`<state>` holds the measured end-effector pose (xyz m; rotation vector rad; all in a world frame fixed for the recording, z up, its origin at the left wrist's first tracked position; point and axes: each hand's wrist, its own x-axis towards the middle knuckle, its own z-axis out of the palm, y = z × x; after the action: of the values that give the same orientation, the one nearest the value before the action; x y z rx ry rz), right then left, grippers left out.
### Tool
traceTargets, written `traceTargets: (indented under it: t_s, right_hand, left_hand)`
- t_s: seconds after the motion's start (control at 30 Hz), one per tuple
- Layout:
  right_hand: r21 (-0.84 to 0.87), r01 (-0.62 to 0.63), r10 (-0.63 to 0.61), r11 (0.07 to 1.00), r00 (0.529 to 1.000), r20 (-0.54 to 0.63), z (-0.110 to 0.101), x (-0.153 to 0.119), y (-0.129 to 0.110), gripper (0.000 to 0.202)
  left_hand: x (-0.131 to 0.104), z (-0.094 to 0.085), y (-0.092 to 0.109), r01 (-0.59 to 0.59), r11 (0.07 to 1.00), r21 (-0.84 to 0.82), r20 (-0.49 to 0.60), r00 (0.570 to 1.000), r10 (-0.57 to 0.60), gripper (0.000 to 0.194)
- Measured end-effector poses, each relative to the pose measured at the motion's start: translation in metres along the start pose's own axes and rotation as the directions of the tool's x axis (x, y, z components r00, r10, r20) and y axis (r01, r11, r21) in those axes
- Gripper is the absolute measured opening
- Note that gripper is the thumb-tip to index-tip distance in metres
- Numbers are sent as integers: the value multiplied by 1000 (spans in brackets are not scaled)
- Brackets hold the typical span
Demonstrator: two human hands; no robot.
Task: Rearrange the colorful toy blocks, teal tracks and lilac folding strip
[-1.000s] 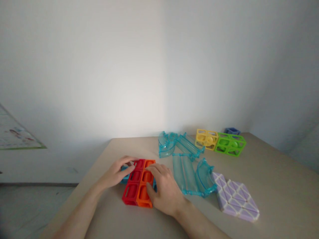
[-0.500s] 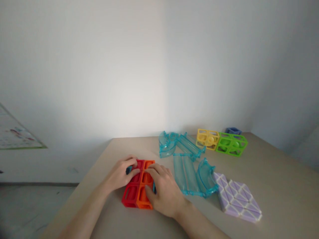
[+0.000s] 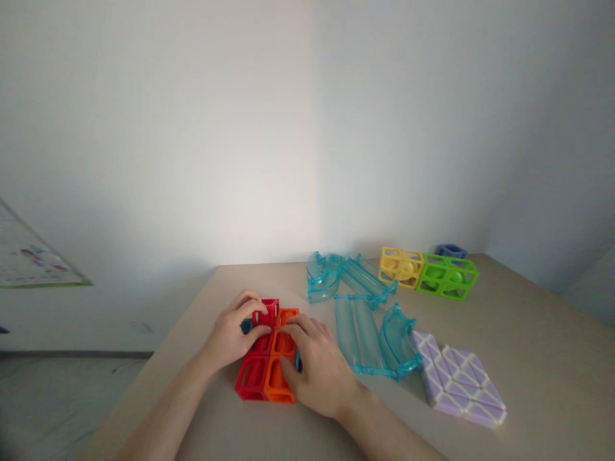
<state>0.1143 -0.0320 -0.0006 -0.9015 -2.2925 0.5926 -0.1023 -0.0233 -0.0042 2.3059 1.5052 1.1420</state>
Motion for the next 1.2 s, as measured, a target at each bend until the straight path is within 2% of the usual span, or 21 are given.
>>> traceTargets:
  t_s: [0.07,0.13,0.23,0.37,0.43,0.57,0.7,0.8,0.87,0.93,1.03,1.1,1.2]
  right_hand:
    - [5,-2,2,1000,1000,1,0,0,-1,36]
    - [9,-6,6,1000,1000,1,0,0,-1,38]
    - [16,-17,17,1000,1000,-10,1,0,1,42]
    - [37,-39,41,999,998,-55,4,-2,4,48]
    - [39,-44,47,998,996,-76,5,-3,5,50]
    - [30,-43,45,999,996,-77,6,-4,6,49]
    - [25,-41,42,999,996,-79,6,-4,6,47]
    - [35,-8,12,999,994,-112,3,-5,4,56]
    - [55,54,-45,997,988,-149,-1,-6,1,71]
    - [68,119,-105,991,977,-184,-6,-7,-1,75]
    - [72,177,-159,982,966,-205,-12,-7,0,53]
    - [87,193,-168,977,956,-239,-15,-7,4,42]
    - [98,176,-130,980,924,-361,-20,-7,10,38]
  left_hand:
    - [-1,0,-1,1,1000,-8,-67,998,-1,30]
    - [-2,1,-2,-10,1000,-4,-115,993,9,33]
    - [-3,1,-2,-78,996,50,-180,980,85,23]
    - [-7,-2,5,-108,986,129,-369,917,148,12]
    - [-10,-9,8,-129,982,136,-388,905,173,11]
    - [-16,-36,7,-234,972,36,-239,942,236,6]
    - [-18,-56,5,-226,964,-143,-128,970,208,9]
    - [-17,-48,15,-232,951,-203,-125,970,210,5]
    - [-16,-34,26,-252,951,-181,-94,967,238,5]
    - [-17,-19,36,-287,943,-170,-56,958,281,9]
    - [-20,-6,45,-239,951,-198,-23,971,240,22]
    - [-20,-4,45,-172,968,-182,22,984,179,39]
    - [-18,-7,41,-144,987,-73,190,969,155,65]
